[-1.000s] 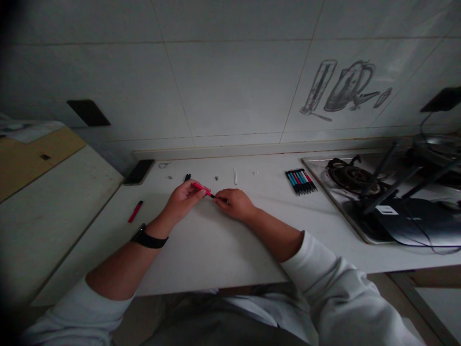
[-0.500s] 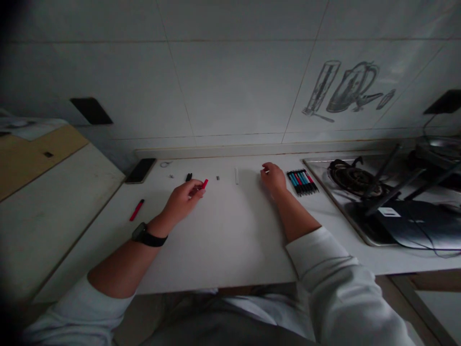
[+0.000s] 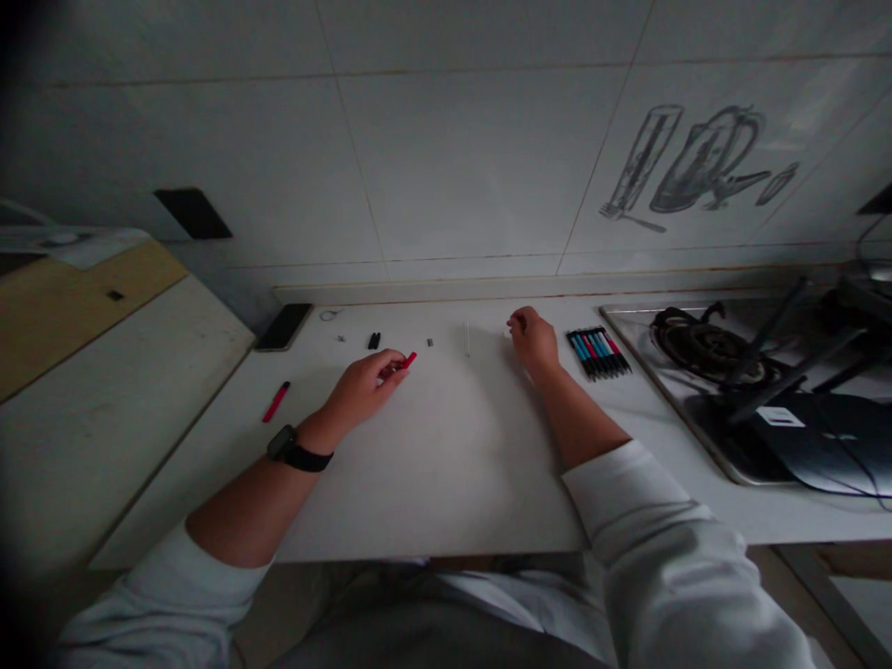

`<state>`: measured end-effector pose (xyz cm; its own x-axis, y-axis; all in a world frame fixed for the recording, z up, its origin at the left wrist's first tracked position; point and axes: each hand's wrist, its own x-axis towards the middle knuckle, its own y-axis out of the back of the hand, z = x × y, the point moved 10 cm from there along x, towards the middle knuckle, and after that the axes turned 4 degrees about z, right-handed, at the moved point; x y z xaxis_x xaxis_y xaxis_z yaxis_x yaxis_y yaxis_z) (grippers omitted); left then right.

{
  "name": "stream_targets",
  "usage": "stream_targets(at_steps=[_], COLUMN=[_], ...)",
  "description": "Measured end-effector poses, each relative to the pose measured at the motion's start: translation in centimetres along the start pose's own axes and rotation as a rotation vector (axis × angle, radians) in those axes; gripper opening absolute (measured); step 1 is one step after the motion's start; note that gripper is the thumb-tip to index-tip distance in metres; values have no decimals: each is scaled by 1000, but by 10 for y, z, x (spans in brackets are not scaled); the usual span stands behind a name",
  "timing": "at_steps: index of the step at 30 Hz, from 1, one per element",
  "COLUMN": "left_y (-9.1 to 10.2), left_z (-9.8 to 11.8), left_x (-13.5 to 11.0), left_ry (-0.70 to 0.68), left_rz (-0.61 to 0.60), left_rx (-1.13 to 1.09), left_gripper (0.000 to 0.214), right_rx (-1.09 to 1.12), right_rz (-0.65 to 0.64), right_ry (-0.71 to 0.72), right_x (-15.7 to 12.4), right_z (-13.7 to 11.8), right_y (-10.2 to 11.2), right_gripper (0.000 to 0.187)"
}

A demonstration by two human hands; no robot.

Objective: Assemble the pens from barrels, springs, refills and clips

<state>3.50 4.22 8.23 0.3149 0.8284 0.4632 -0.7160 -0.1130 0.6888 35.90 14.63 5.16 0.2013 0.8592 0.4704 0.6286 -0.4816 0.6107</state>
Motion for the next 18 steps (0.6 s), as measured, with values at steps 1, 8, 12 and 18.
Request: stream_targets(at_steps=[1,8,12,18], left_y=[0,-4,-10,-14], left_z=[0,4,7,9], left_x=[0,0,-2,-3], left_ry=[-1,-32,-58,-89], left_rz=[-2,-15,-55,-80], left_rx=[-6,-28,-48,-20], left_gripper=[12,14,15,15], right_rx=[76,349,476,470], right_rz=[-4,-184,-282,-236], right_ry=[48,337,282,316], right_x=[-5,-66,-92,-98], right_z=[-14,-122,-143,-147], right_y=[1,-13,-28,-26], right_gripper=[24,23,17,15])
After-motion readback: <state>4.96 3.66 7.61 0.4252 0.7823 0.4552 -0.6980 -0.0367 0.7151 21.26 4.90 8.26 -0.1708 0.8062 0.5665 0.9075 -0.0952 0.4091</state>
